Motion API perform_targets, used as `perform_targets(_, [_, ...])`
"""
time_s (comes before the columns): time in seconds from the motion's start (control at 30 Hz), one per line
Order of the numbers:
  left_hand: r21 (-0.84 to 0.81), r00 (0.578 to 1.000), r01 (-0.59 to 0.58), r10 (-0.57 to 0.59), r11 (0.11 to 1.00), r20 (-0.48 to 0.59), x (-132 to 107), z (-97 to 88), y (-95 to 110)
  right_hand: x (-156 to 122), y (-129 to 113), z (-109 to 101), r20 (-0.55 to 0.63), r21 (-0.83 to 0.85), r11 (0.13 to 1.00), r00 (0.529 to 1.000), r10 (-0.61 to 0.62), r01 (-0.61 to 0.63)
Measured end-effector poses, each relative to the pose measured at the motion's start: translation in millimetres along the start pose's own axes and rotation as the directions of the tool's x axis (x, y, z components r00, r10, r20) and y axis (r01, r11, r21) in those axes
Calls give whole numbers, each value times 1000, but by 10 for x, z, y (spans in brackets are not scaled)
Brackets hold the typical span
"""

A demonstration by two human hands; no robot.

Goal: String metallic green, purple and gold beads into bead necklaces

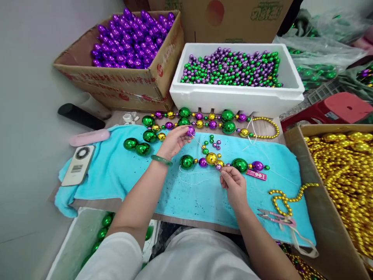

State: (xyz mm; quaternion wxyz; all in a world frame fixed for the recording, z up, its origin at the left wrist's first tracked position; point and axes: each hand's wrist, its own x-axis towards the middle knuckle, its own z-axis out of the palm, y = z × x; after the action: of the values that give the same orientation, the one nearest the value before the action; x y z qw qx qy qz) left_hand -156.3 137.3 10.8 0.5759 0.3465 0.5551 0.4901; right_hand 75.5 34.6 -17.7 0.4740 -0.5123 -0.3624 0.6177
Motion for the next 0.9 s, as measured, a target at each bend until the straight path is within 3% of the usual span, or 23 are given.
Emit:
perform_targets(0.07, [-260,996,91,-83,961,41,-100,-59,45,8,-5,6,3,-28,1000,1000,-8,8])
perform_targets(0.17, [-381,993,115,-102,918,53,-222,-118,81,16,-17,33,11,-53,998,1000,-19,20])
perform_targets(0.57, [-440,997,70,-53,895,51,-342,-217,79,-18,-37,100,25,-95,995,999,-20,22])
perform_targets(0.9, [-364,991,30,20,931,133,-544,-61,4,-3,9,109,40,-109,993,998,-38,42])
